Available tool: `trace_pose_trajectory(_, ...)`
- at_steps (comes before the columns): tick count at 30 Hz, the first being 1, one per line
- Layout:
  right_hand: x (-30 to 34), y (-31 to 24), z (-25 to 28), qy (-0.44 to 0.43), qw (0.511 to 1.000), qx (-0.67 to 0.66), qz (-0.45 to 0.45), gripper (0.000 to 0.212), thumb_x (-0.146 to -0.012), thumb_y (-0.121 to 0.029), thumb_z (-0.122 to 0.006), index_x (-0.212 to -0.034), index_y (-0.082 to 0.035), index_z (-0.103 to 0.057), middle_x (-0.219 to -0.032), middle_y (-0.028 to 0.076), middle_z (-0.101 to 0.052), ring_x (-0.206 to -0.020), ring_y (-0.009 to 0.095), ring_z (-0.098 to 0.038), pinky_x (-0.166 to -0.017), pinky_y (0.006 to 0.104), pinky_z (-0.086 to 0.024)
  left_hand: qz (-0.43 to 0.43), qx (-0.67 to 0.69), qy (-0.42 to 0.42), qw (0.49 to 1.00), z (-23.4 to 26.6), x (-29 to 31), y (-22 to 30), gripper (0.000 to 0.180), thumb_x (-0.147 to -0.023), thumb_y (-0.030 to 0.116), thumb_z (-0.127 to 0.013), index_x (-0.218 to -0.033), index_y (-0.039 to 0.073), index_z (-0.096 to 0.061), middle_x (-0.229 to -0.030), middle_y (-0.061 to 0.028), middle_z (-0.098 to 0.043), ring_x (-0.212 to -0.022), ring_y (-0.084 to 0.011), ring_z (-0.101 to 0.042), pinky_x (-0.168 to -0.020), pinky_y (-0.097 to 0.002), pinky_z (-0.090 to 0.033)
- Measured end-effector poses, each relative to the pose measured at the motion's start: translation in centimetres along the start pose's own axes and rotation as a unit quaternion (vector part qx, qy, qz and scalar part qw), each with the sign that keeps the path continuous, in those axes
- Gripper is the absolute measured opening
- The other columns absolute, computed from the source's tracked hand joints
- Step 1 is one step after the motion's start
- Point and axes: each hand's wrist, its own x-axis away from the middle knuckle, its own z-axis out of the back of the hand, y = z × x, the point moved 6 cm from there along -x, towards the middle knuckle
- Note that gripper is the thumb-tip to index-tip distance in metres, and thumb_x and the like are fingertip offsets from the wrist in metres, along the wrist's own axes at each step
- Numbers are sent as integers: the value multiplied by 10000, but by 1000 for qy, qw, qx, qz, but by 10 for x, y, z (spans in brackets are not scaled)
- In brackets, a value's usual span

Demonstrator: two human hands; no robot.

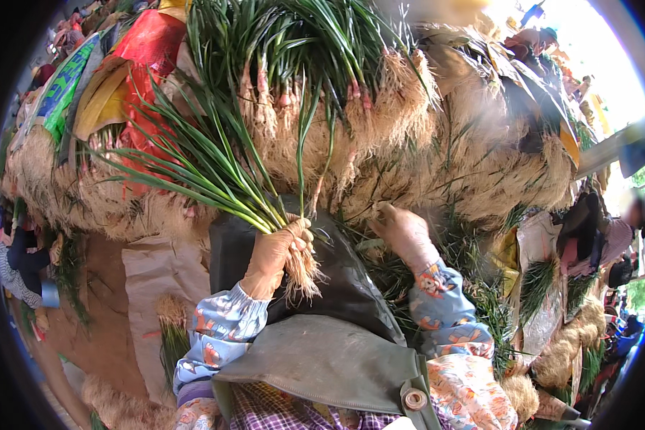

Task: The person gathers green onions from a large pile and ties them into bundles by hand.

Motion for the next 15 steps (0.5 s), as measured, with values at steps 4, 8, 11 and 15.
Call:
trace_pose_trajectory(4,-30,-87,37,72,973,-217,18,215,-834,-268,-591,-854,-55,-573,-652,159,-580,-588,321,-590,-540,382,-466,9,-74,13,997,-18,4,-3,102,-823,93,-600,-850,-5,-596,-674,-76,-596,-543,-108,-524,-533,-247,-466)
trace_pose_trajectory(8,-31,-113,38,219,938,-242,119,183,-823,-212,-590,-764,-53,-520,-650,166,-555,-613,356,-563,-523,391,-454,-15,-97,6,995,-24,10,8,100,-812,101,-602,-804,1,-598,-650,-66,-587,-527,-117,-522,-509,-235,-438)
trace_pose_trajectory(11,-28,-120,23,233,943,-200,130,153,-819,-182,-581,-743,-65,-519,-629,136,-564,-585,316,-581,-507,375,-457,-12,-36,-38,999,-6,0,-4,100,-838,118,-572,-818,20,-576,-617,-34,-549,-516,-108,-503,-495,-227,-423)
trace_pose_trajectory(15,-43,-30,-13,231,895,-368,-102,151,-845,-65,-480,-721,-73,-566,-650,66,-606,-495,147,-560,-454,259,-459,-52,107,-227,967,-36,30,17,182,-851,200,-596,-795,37,-535,-584,-35,-506,-470,-102,-440,-435,-235,-373)
